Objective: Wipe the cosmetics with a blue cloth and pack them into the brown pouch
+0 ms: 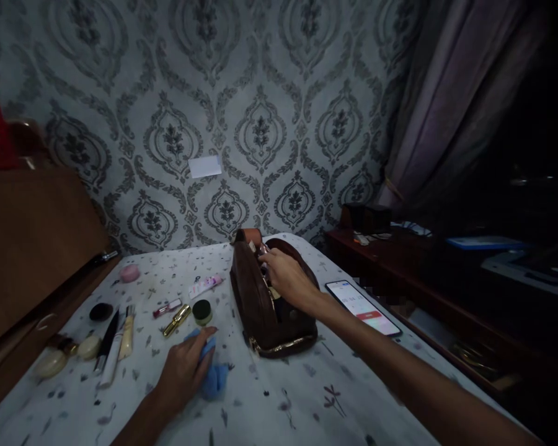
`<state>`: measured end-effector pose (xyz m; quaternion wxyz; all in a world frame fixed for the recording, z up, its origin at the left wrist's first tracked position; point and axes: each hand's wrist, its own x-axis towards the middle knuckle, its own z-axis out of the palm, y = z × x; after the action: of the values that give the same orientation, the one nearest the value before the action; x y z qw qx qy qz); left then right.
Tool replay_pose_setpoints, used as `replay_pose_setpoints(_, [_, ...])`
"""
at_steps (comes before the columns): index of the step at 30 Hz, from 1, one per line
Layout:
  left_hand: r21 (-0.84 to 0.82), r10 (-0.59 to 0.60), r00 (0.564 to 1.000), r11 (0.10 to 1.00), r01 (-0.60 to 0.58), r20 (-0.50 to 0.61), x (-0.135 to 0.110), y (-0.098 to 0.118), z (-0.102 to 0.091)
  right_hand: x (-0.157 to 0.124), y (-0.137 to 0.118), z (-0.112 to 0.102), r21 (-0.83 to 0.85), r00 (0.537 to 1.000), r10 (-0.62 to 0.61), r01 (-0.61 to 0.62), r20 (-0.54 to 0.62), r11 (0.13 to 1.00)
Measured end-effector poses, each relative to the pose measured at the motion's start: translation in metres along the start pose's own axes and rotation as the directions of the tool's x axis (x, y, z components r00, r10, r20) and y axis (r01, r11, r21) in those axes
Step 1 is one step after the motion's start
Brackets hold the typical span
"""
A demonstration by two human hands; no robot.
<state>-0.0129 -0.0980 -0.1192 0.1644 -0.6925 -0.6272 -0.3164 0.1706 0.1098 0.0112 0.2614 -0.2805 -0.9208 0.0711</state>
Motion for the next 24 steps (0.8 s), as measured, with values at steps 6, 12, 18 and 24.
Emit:
replay_pose_setpoints(6, [-0.095,-0.123,0.988,0.987,0.131,0.088,0.0,0.0,-0.006,0.024,0.0,0.005,-0.054,0.956,-0.015,0.032,0.293,0.998])
replay_pose_setpoints(12, [-0.086,-0.088,0.991,0.992,0.097,0.102,-0.006,-0.004,-0.002,0.024,0.002,0.012,-0.028,0.958,-0.031,0.04,0.283,0.999])
replay_pose_setpoints(18, [0.001,-0.109,0.975,0.994,0.111,0.195,-0.008,-0.005,-0.003,0.019,0.004,0.017,-0.021,0.957,0.033,-0.028,0.29,0.999])
replay_pose_setpoints(24, [0.036,-0.15,0.961,0.989,0.146,0.233,-0.004,-0.002,-0.011,0.019,0.0,0.015,-0.035,0.957,0.03,-0.021,0.289,0.999])
